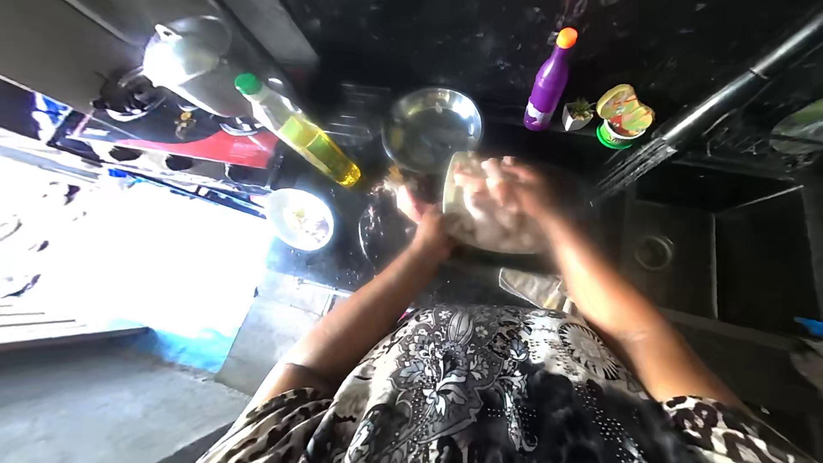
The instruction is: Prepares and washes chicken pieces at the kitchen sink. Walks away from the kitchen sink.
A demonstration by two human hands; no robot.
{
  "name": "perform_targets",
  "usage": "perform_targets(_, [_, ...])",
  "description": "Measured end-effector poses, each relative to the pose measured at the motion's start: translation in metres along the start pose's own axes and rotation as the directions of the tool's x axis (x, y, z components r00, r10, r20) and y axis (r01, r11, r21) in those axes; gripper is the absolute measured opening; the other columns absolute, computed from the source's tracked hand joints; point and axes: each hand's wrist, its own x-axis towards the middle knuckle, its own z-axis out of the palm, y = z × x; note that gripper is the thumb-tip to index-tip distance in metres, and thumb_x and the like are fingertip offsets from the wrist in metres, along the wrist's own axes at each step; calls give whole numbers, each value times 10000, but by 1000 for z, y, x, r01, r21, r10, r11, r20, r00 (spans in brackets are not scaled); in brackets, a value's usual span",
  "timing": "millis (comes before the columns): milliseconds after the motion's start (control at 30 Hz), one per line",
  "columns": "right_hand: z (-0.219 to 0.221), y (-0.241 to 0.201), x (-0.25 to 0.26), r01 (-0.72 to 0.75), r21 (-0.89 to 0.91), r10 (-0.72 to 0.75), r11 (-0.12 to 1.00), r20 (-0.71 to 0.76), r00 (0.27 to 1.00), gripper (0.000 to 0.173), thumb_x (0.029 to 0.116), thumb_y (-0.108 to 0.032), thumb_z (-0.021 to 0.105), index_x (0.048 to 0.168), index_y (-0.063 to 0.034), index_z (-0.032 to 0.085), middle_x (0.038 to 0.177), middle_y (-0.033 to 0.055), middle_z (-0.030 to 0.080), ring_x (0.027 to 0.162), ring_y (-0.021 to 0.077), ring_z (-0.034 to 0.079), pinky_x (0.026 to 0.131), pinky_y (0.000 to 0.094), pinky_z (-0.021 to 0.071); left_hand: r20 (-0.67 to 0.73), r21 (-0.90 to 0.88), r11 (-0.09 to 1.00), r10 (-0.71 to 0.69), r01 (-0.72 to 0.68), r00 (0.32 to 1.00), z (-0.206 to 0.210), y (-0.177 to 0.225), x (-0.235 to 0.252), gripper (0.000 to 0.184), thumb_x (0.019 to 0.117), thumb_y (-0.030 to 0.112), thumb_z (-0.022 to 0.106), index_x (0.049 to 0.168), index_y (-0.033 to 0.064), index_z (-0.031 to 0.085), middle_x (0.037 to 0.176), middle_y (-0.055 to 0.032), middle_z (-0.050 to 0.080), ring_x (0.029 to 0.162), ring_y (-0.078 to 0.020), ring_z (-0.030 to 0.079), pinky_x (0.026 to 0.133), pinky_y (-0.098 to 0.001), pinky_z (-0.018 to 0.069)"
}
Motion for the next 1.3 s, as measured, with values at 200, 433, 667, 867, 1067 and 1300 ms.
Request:
perform_targets(200, [28, -63, 9, 200, -101, -170, 975, 247, 954, 379, 1048, -219, 525, 1378, -78, 644, 1489, 111, 552, 1412, 186, 484, 1200, 381, 386, -81, -168, 984, 44, -58, 996, -61, 0, -31, 338, 1054, 94, 495, 1392, 102, 490, 1084, -127, 685, 881, -219, 699, 756, -410, 608])
perform_targets(433, [74, -70, 38, 244, -227, -255, 943, -17, 967, 298, 1060, -145, 533, 1258, 46, 648, 1236, 193, 686, 1141, 202, 670, 1027, 330, 524, -311, -309, 931, 92, -192, 946, -140, -1, -70, 301, 1058, 102, 481, 1357, 109, 506, 1074, -120, 679, 891, -222, 697, 756, -425, 605])
perform_targets(667, [160, -33, 28, 204, -477, -13, 855, 374, 927, 674, 871, -257, 814, 1423, 19, 541, 1349, 288, 605, 1268, 428, 589, 1104, 573, 457, -469, -352, 889, 103, -293, 877, -207, -30, -98, 286, 1056, 72, 430, 1338, 96, 475, 1012, -119, 677, 857, -224, 708, 734, -430, 619])
perform_targets(867, [193, -22, 33, 205, -624, 66, 754, 383, 922, 712, 878, -180, 758, 1502, -44, 446, 1355, 240, 621, 1257, 412, 606, 1048, 619, 485, -482, -369, 881, 93, -298, 871, -222, -57, -106, 257, 1060, 61, 416, 1312, 68, 461, 987, -120, 685, 823, -222, 720, 702, -424, 633])
perform_targets(1067, [186, -21, 27, 162, -702, 155, 693, 365, 918, 751, 844, -195, 796, 1465, 50, 453, 1390, 285, 572, 1292, 433, 568, 1078, 605, 457, -465, -375, 889, 65, -263, 883, -212, -64, -96, 244, 1061, 59, 426, 1304, 71, 455, 977, -112, 680, 818, -209, 717, 700, -413, 632])
perform_targets(1300, [122, 17, 31, 42, -451, 130, 892, 343, 930, 716, 824, -17, 791, 1445, 74, 448, 1364, 287, 588, 1259, 399, 601, 1085, 551, 485, -394, -363, 908, 54, -209, 918, -210, -69, -68, 281, 1062, 52, 426, 1342, 61, 442, 998, -126, 685, 836, -228, 722, 718, -428, 634])
